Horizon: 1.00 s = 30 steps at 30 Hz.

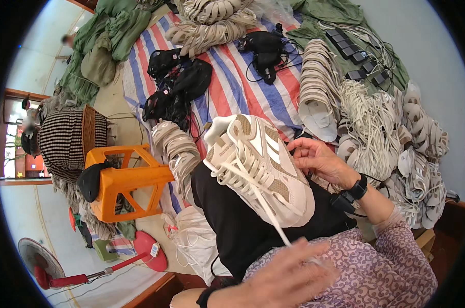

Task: Lacing a pair of white and tan sneakers.

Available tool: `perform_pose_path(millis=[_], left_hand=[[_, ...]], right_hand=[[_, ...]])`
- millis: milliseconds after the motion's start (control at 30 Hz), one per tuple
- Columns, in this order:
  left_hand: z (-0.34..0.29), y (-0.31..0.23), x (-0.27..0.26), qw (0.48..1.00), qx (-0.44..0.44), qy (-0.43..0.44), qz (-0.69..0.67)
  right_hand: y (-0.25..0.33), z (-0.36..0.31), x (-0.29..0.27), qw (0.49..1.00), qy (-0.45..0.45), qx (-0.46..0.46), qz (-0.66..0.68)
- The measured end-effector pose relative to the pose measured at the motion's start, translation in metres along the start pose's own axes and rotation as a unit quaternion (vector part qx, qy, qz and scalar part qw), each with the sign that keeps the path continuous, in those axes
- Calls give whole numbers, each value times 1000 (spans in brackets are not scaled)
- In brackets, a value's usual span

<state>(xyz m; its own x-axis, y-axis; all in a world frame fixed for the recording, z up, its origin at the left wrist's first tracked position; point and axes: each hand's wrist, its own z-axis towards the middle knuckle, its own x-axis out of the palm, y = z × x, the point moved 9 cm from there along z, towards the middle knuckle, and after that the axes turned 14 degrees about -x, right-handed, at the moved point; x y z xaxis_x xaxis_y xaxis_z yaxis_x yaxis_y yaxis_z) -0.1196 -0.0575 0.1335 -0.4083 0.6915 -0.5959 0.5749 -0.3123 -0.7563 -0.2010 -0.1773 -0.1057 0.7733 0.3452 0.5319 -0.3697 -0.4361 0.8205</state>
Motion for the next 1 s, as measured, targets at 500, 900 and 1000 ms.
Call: perform_pose_path(millis=[500,900,1000], left_hand=[[3,271,-97,798,-339,-320,-382],[-42,265,-97,771,-242,-360,-466],[-132,265,-88,757,-226,-488,-372]], right_hand=[[4,3,2,999,21,-4,-33],[60,62,5,933,28,-175,-313],[72,96,39,906,115,-230,-336]])
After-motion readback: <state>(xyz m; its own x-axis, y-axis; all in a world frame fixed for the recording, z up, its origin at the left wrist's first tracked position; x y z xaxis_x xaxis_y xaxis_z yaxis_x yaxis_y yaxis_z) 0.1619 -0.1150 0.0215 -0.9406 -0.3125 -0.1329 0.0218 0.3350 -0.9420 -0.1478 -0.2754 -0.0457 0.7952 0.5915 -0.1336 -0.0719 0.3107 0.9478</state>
